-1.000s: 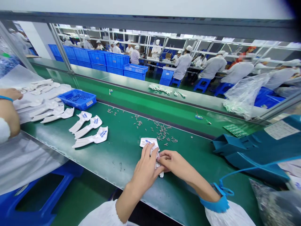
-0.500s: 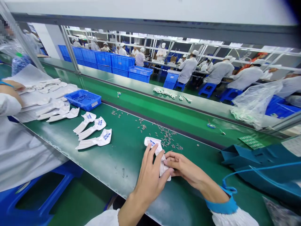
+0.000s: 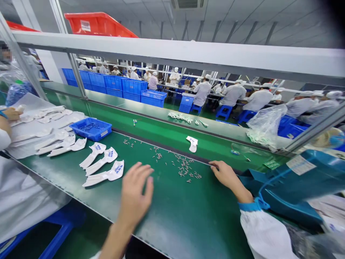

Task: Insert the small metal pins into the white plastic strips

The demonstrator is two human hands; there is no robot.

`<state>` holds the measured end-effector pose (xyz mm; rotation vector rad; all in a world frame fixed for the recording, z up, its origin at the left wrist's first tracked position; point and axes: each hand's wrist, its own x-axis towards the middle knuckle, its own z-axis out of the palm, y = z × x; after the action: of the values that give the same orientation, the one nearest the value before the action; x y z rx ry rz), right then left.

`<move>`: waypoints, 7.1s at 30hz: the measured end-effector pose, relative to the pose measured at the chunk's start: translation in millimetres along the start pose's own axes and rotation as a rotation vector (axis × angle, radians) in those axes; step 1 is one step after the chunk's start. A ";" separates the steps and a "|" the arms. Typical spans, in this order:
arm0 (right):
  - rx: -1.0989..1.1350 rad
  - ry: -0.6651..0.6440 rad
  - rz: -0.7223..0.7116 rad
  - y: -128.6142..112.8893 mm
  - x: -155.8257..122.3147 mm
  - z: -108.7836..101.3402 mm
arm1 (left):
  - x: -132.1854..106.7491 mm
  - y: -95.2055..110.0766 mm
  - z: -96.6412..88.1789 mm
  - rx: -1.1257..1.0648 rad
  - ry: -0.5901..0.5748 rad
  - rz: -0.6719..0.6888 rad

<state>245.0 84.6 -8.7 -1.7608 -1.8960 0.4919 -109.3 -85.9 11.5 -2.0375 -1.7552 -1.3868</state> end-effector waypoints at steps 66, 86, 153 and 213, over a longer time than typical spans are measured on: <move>0.135 0.261 -0.594 -64.3 -87.2 20.7 | 67.1 49.0 120.1 -0.565 -0.736 0.048; 0.079 0.264 -0.683 -67.6 -89.8 21.2 | 65.1 48.3 118.7 -0.504 -0.690 0.170; 0.000 0.545 -0.687 -69.3 -92.0 27.4 | 66.7 50.9 113.3 -0.672 -0.628 0.163; -0.179 -0.123 -0.414 -38.1 -73.5 16.4 | 75.7 41.5 101.2 -0.513 -0.793 -0.009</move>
<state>207.2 9.2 -8.5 -1.4052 -2.3769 0.2883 -26.1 17.2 23.8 -3.1959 -1.7410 -1.1967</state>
